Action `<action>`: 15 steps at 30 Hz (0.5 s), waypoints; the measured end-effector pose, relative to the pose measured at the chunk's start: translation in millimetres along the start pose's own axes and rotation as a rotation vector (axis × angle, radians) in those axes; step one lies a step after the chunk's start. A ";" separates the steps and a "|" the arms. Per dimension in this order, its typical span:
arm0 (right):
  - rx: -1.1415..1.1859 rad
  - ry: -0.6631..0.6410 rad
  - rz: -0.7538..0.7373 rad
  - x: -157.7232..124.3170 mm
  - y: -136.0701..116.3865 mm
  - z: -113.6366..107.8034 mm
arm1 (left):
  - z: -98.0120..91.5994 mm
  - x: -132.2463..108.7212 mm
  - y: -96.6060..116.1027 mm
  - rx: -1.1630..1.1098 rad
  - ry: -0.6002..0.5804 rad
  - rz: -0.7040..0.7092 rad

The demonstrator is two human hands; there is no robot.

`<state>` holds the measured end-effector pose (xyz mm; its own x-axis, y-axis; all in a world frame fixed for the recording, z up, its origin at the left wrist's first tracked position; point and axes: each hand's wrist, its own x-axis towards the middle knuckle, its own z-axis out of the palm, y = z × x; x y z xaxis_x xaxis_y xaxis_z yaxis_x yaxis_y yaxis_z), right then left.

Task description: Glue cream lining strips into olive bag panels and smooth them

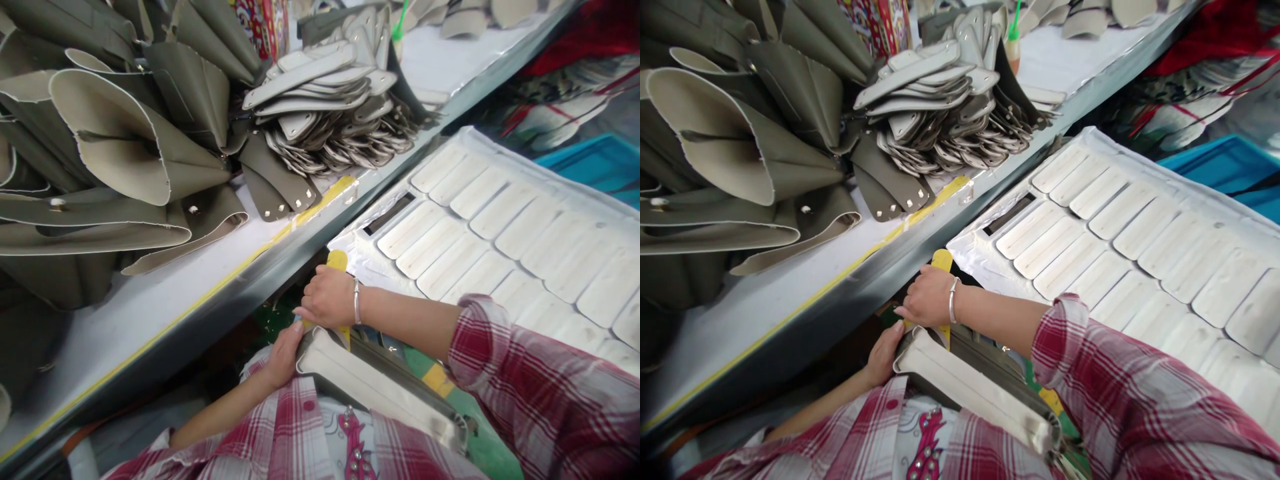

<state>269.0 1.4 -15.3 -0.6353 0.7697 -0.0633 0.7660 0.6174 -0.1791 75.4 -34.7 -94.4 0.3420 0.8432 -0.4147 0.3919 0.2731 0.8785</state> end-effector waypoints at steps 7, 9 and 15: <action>0.075 -0.164 0.152 2.2 -4.7 -5.1 | -2.1 6.9 -12.1 -0.030 -0.003 -0.054; 0.082 -0.161 0.182 2.5 -5.9 -4.4 | -1.8 7.4 -9.7 -0.053 -0.016 -0.064; 0.081 -0.150 0.187 5.9 -3.9 -0.9 | 3.5 2.7 12.2 -0.109 -0.053 -0.140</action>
<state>262.4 3.7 -14.0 -0.4957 0.8328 -0.2465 0.8648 0.4471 -0.2288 84.0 -30.7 -85.7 0.3359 0.7687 -0.5443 0.3451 0.4372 0.8305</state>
